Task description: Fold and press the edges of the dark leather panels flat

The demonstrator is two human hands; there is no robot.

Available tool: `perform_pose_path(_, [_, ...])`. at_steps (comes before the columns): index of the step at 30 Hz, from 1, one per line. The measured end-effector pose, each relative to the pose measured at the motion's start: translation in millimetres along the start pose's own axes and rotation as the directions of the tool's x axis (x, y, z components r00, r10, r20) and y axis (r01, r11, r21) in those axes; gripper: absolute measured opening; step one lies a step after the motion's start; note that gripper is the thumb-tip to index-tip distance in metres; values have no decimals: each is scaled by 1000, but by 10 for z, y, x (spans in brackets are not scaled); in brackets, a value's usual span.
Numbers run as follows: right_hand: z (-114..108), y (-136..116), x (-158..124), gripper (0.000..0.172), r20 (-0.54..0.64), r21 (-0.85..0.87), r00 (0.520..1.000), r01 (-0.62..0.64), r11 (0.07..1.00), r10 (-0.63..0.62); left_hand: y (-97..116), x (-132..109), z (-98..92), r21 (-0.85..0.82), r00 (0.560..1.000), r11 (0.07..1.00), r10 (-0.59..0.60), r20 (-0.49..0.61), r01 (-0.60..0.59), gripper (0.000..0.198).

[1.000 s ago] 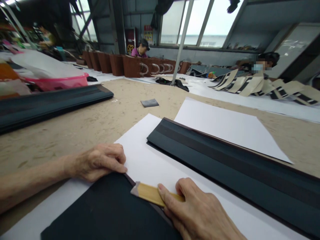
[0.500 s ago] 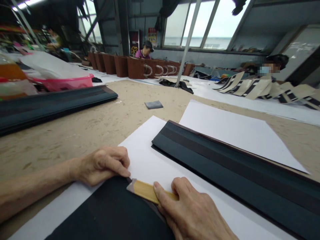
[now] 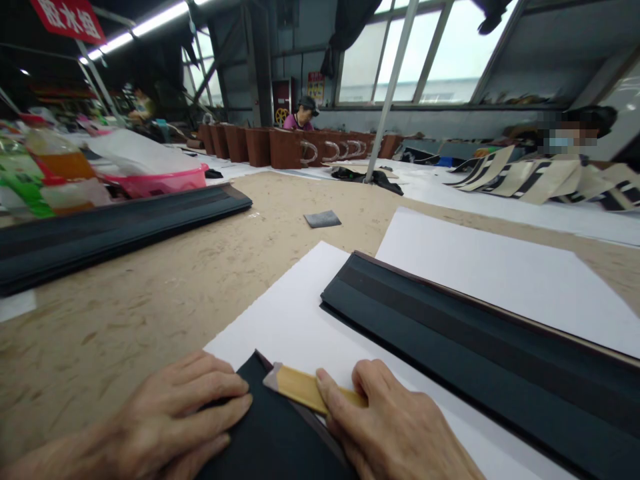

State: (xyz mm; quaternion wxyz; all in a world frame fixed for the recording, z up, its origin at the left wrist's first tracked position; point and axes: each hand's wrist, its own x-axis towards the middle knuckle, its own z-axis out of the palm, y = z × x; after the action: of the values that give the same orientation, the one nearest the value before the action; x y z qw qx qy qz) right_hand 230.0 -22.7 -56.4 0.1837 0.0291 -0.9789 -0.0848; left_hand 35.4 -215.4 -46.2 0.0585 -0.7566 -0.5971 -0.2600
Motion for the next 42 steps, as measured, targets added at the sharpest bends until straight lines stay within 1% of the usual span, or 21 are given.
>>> perform_pose_path(1, [6, -5, 18, 34, 2, -4, 1000, 2, 1000, -2, -9, 0, 0, 6, 1000, 1000, 8, 9, -8, 29])
perform_pose_path(4, [32, -13, 54, 36, 14, -11, 1000, -4, 1000, 5, -40, -2, 20, 44, 999, 998, 45, -9, -45, 30])
perform_pose_path(7, [66, -8, 80, 37, 19, -5, 1000, -11, 1000, 12, -91, -7, 101, 88, 996, 993, 84, -10, -83, 26])
perform_pose_path(8, [76, -2, 90, 38, 23, 0, 1000, -11, 1000, 11, -112, -7, 136, 103, 994, 989, 108, -33, -104, 25])
perform_pose_path(9, [85, 6, 103, 39, 32, 5, 999, -7, 1000, 7, -133, -6, 168, 116, 985, 984, 147, -88, -137, 24])
perform_pose_path(10, [91, 15, 117, 40, 45, 10, 999, 1, 1000, -1, -150, -3, 191, 131, 969, 976, 193, -152, -174, 24])
perform_pose_path(12, [98, 37, 145, 43, 70, 7, 998, 7, 1000, -8, -168, 6, 200, 150, 945, 965, 244, -219, -215, 25])
perform_pose_path(14, [98, 57, 169, 45, 80, 9, 997, 17, 1000, -18, -166, 18, 171, 152, 973, 972, 198, -119, -179, 23])
perform_pose_path(15, [96, 65, 178, 45, 80, 11, 997, 20, 1000, -21, -165, 23, 157, 146, 986, 978, 157, -47, -149, 22])
perform_pose_path(16, [93, 71, 185, 45, 79, 15, 997, 24, 1000, -26, -167, 24, 153, 139, 991, 982, 132, -2, -131, 21])
perform_pose_path(17, [90, 75, 190, 45, 76, 19, 997, 27, 999, -28, -174, 22, 163, 130, 990, 982, 140, -17, -136, 20])
perform_pose_path(19, [88, 81, 197, 44, 66, 29, 997, 29, 999, -31, -205, 6, 225, 129, 974, 977, 185, -128, -168, 20])
perform_pose_path(20, [89, 82, 200, 42, 65, 42, 997, 27, 999, -29, -225, -7, 267, 139, 959, 973, 209, -194, -184, 20])
perform_pose_path(22, [93, 84, 206, 38, 57, 83, 998, 12, 997, -16, -261, -31, 344, 188, 935, 965, 228, -272, -181, 20])
perform_pose_path(24, [94, 85, 214, 32, 47, 131, 999, -11, 991, 4, -278, -45, 380, 244, 942, 961, 200, -270, -134, 21])
perform_pose_path(27, [84, 89, 235, 31, 30, 184, 999, -38, 982, 33, -265, -43, 368, 317, 945, 945, 176, -276, -84, 26])
perform_pose_path(30, [62, 106, 267, 30, 55, 203, 998, -45, 978, 35, -239, -30, 347, 362, 938, 929, 189, -290, -75, 29])
perform_pose_path(33, [47, 135, 299, 26, 73, 177, 997, -13, 984, 0, -234, -20, 357, 372, 932, 925, 193, -306, -70, 27])
perform_pose_path(34, [47, 144, 305, 28, 75, 166, 997, 7, 986, -20, -238, -19, 365, 371, 930, 926, 195, -312, -69, 26])
perform_pose_path(38, [78, 159, 308, 43, 98, 126, 992, 62, 990, -75, -261, -19, 395, 360, 926, 931, 191, -325, -66, 24])
perform_pose_path(42, [125, 133, 327, 49, 125, 131, 991, 28, 991, -45, -244, -21, 368, 305, 943, 951, 148, -297, -53, 22])
